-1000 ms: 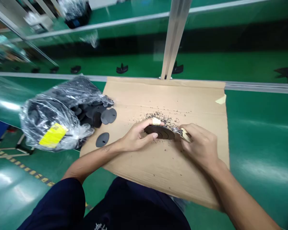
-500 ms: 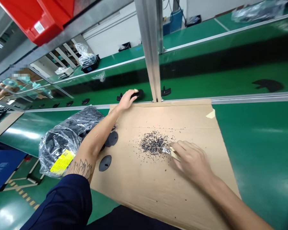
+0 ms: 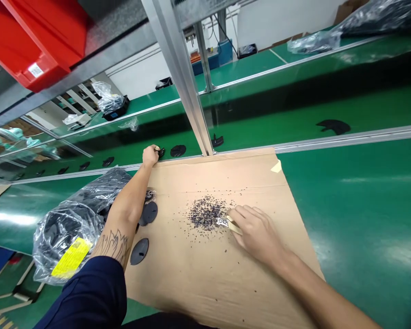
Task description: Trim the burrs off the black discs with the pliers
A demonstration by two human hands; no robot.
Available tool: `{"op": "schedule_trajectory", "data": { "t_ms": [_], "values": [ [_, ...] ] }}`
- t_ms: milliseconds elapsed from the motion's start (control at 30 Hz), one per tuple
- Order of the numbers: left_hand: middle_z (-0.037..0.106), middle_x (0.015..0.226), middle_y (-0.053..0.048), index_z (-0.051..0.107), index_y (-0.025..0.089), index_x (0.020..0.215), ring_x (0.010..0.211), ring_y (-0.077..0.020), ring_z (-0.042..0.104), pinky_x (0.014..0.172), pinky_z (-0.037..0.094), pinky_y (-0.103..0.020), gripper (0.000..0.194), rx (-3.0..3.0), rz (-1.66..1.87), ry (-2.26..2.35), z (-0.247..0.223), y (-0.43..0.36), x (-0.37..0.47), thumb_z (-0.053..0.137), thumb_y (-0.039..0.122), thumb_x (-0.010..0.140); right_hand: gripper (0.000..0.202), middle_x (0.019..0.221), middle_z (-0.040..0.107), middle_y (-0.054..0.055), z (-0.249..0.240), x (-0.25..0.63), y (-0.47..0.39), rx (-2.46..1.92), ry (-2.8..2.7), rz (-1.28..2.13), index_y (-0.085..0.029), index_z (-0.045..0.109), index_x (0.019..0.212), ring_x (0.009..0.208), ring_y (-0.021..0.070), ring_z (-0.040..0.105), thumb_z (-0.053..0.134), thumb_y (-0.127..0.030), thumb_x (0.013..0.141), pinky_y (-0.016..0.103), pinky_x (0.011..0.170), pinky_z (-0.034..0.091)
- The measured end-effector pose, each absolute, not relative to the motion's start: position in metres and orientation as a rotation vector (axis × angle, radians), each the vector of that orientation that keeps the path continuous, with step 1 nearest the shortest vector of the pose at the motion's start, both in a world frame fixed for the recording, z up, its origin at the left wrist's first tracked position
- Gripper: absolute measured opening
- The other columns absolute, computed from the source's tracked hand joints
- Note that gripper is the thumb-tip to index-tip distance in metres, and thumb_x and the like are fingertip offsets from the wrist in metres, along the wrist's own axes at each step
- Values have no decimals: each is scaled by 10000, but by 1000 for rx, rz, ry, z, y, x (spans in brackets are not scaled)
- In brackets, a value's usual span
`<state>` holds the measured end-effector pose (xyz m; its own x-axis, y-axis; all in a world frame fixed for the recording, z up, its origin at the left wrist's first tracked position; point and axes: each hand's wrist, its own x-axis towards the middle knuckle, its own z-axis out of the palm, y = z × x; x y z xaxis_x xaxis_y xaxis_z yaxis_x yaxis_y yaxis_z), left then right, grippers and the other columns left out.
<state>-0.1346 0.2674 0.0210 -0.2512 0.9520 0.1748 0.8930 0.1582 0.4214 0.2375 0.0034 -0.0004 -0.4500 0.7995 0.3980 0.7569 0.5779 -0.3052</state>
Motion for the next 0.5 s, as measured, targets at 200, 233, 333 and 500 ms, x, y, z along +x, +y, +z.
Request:
{"op": "schedule_trajectory", "data": {
  "t_ms": [200,233,333,500],
  "values": [
    [734,1002,-62,614,162,1199,893,-169,719,814,598,-283,318,1639,1107,2002,47,248,-121,668,239,895,153,814,696,49,-2,237,6,-1168,-2221,239,-205,624,893,760,196,610,568,-84,818,301,692,418],
    [739,978,-51,585,174,1248,853,-160,722,777,597,-264,395,1625,1142,1944,52,242,-117,678,235,869,139,810,698,51,-2,236,6,-1162,-2195,297,-205,629,885,752,196,614,557,-97,835,299,684,424],
    [739,985,-37,541,199,1310,855,-153,720,754,589,-249,565,1630,1190,1589,61,211,-100,754,281,793,126,817,708,61,2,232,7,-1182,-2055,565,-202,654,888,741,198,632,535,-220,925,302,676,455],
    [715,1076,-64,598,187,1080,929,-148,712,868,590,-289,440,1688,1070,875,47,110,-52,846,375,769,393,956,735,86,19,223,5,-1163,-1697,1149,-191,712,1037,812,206,657,546,-538,957,329,743,523]
  ]
}}
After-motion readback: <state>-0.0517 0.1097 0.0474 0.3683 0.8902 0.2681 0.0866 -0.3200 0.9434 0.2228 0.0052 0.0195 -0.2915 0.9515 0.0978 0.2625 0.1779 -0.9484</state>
